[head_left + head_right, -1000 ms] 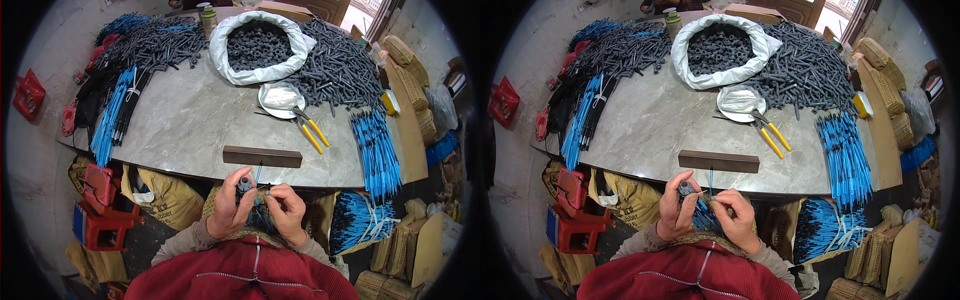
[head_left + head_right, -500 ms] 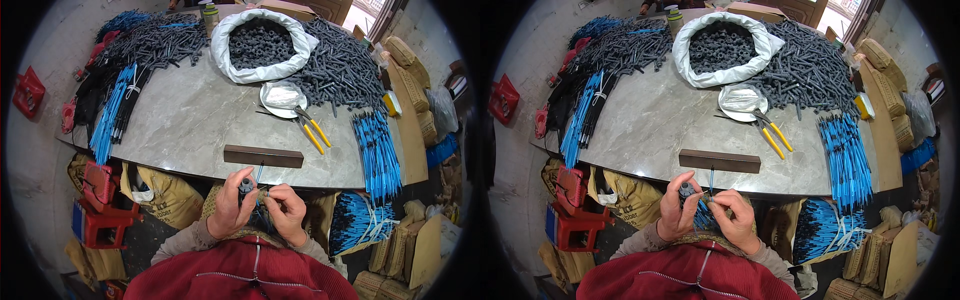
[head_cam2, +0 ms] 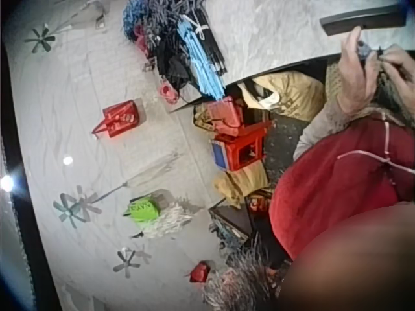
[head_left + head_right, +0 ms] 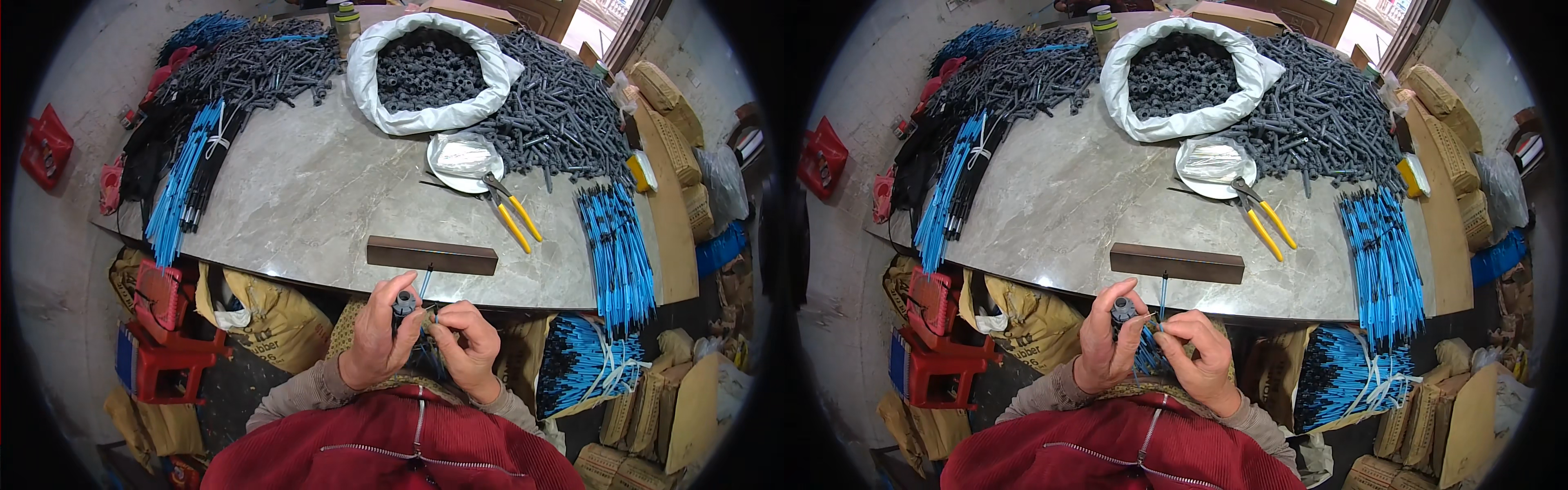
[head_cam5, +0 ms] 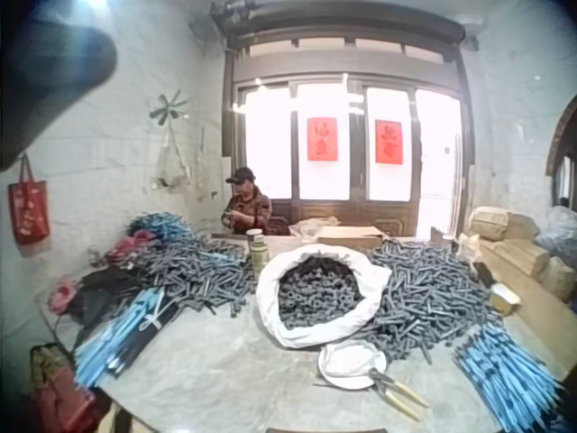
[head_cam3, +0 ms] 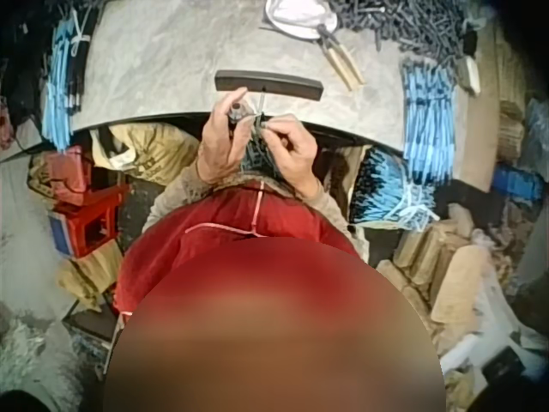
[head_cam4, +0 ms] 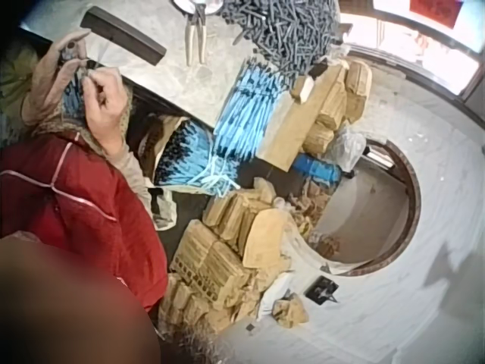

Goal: Assembling bundles of blue wires into a central plastic component using pliers.

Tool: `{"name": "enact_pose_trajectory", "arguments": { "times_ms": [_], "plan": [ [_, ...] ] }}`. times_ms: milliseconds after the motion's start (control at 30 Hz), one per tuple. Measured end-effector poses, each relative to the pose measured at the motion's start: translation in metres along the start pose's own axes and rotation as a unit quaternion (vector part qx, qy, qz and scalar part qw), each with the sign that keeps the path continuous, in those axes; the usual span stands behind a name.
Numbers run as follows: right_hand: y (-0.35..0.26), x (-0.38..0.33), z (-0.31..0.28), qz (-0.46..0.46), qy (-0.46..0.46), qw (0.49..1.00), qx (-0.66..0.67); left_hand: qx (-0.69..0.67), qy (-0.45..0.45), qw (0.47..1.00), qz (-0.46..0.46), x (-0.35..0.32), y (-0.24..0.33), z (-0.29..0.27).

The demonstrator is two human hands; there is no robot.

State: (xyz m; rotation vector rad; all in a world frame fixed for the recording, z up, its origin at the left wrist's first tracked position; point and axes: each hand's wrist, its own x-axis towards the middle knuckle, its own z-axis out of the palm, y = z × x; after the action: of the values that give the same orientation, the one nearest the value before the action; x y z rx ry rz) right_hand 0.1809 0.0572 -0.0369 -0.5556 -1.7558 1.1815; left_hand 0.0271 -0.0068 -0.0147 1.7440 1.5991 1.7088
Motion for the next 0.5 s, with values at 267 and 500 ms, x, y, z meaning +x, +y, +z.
{"name": "enact_pose_trajectory", "arguments": {
  "times_ms": [267, 500],
  "plan": [
    [-0.006, 0.009, 0.003, -0.06, -0.033, 0.998, -0.015, -0.12, -0.04, 0.99, -0.06, -0.001, -0.003, -0.007],
    [-0.014, 0.007, 0.009, -0.001, -0.008, 1.0, 0.016, -0.471, -0.028, 0.862, -0.184, 0.001, -0.013, -0.015]
  ]
}}
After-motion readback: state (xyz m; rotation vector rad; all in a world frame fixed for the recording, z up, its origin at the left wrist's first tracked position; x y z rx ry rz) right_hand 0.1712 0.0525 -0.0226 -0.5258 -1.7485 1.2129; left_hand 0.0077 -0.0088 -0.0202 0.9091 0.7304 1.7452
